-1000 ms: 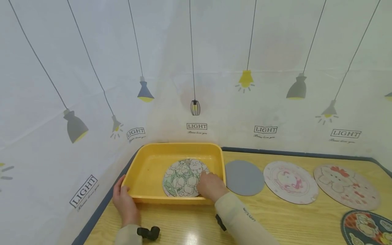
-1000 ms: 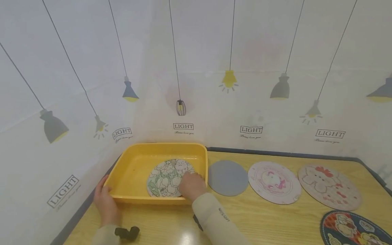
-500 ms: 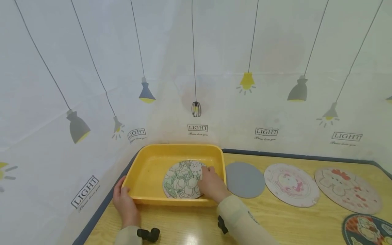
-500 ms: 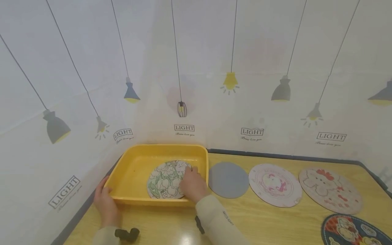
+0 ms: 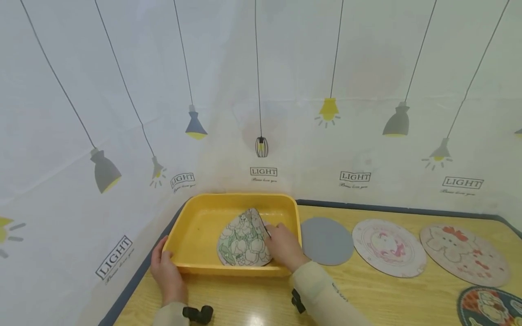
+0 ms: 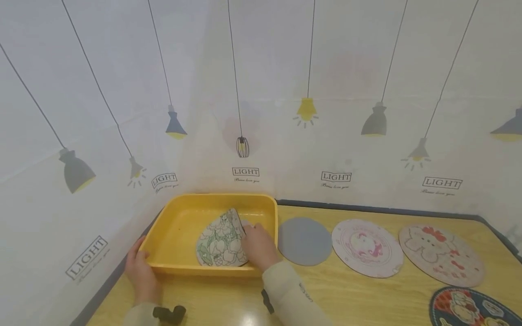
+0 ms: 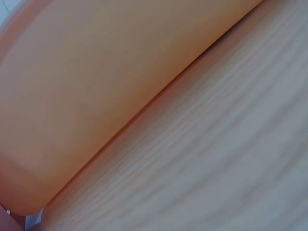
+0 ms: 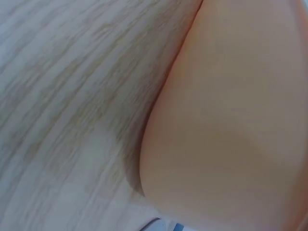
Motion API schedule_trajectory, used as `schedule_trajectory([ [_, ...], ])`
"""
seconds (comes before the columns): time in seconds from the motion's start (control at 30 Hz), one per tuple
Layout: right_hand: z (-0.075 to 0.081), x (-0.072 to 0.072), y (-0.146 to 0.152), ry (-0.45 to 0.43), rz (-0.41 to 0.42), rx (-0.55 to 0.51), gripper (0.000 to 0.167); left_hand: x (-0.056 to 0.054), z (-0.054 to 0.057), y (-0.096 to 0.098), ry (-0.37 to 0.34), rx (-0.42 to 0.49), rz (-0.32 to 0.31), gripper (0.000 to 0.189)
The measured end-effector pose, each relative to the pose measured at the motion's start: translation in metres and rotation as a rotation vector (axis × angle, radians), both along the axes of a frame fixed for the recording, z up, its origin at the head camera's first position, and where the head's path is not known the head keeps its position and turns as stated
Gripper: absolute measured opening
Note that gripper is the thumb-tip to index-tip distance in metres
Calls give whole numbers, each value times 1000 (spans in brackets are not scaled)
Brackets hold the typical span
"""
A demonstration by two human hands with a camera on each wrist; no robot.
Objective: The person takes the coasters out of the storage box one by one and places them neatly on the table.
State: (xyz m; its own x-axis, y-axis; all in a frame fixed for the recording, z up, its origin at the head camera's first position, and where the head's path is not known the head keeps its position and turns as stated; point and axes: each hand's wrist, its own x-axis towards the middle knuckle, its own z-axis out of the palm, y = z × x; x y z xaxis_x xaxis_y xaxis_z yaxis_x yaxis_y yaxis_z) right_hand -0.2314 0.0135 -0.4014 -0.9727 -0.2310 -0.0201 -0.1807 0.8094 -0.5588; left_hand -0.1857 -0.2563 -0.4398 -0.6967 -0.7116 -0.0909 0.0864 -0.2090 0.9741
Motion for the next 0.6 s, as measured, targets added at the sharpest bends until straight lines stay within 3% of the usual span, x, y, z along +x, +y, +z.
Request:
schedule_trajectory([
  [0.4,-2,5,2,38,56,-40,42,-1,-5,1,-68,-32,4,43],
  [0.6,1,6,3,-5,66,-246,47,-3,-3,0,-76,-47,1,43],
])
